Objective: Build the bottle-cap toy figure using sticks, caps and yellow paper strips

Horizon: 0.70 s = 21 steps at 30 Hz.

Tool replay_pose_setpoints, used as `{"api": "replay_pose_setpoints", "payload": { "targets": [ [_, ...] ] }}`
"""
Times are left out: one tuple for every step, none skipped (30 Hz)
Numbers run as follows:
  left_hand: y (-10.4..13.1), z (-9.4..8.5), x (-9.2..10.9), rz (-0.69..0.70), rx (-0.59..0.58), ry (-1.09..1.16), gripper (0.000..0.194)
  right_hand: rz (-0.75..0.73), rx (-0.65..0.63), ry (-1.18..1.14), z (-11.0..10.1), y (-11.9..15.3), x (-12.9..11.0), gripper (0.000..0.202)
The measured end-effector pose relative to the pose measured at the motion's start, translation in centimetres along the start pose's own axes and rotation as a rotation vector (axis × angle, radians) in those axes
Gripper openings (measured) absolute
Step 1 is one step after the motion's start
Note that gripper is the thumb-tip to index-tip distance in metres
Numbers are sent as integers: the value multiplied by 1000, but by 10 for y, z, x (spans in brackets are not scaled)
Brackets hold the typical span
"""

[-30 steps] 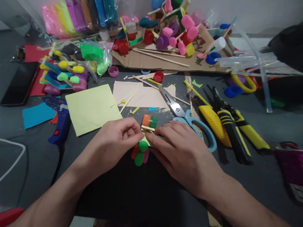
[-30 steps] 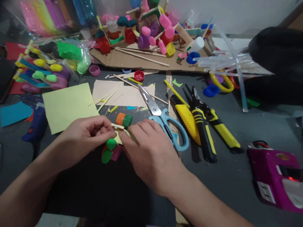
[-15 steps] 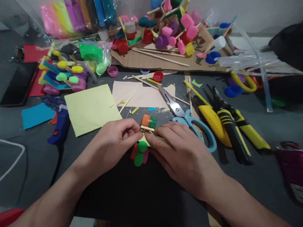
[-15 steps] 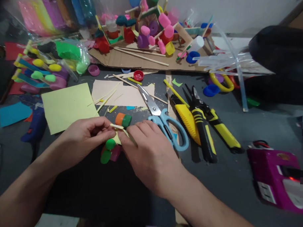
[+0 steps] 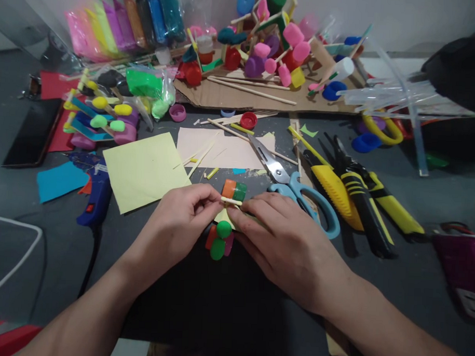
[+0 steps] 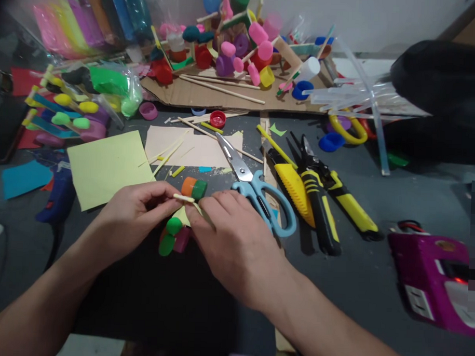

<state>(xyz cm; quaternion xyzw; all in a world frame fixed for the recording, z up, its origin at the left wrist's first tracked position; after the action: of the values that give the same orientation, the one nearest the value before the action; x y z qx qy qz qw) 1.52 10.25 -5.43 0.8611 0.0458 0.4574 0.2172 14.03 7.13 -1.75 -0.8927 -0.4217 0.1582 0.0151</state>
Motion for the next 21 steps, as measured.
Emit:
{"api": "replay_pose_setpoints", "payload": {
  "targets": [
    [1,-1,1,2,11,-26,18,-1,1,0,0,0,0,22],
    [2,-2,2,5,26,-48,17,0,1,-1,0,1,0,24],
    [2,-3,3,6,43,-65,16,3,-1,-2,1,1,1,24],
    [3,-4,4,5,62,-81,15,5,-3,-5,1,1,1,25],
    [4,-6,5,4,78,-97,14,6,-5,-4,1,1,1,24],
    [4,-6,6,5,88,-112,15,8,-6,-1,1,1,1,24],
    [5,-6,7,7,92,-128,16,8,-6,1,1,1,0,23],
    [5,-6,7,12,91,-142,17,7,-6,3,1,1,0,22],
    [5,-6,8,14,82,-155,18,7,-6,4,1,1,0,22],
    [5,-5,7,15,72,-163,18,9,-4,4,1,1,0,22],
    [4,-4,7,12,61,-167,19,13,-6,1,1,1,0,22],
    [4,-4,6,5,54,-169,19,17,-8,-2,1,1,0,22],
    [4,-3,5,-1,47,-171,20,19,-11,-3,1,1,0,22],
    [4,-3,5,-4,42,-172,20,19,-14,-3,2,1,0,22],
    [4,-3,5,-3,39,-173,21,18,-13,-3,2,1,1,23],
    [4,-3,5,0,38,-173,21,15,-10,-3,2,1,0,23],
    [4,-3,5,3,36,-172,21,10,-6,-5,1,1,0,24],
    [4,-3,6,6,34,-172,21,7,-3,-7,1,1,0,24],
    [4,-2,5,5,30,-174,21,6,0,-10,1,1,0,24],
    [4,-2,5,3,25,-177,21,3,3,-13,0,1,0,24],
    [4,-1,4,1,18,-181,21,-1,6,-14,0,1,-1,24]
  ]
}}
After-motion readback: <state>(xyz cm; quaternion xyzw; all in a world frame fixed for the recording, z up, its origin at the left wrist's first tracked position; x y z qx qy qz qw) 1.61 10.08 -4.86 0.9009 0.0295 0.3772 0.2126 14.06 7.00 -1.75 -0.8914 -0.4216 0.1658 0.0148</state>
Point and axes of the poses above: each hand's wrist, its own y-axis away from the middle knuckle, its own z-axis out of the palm, x = y × z, the point moved 9 cm from there along -y, towards the middle knuckle, and after that the axes turned 4 degrees about -z, right-handed, at the moved point
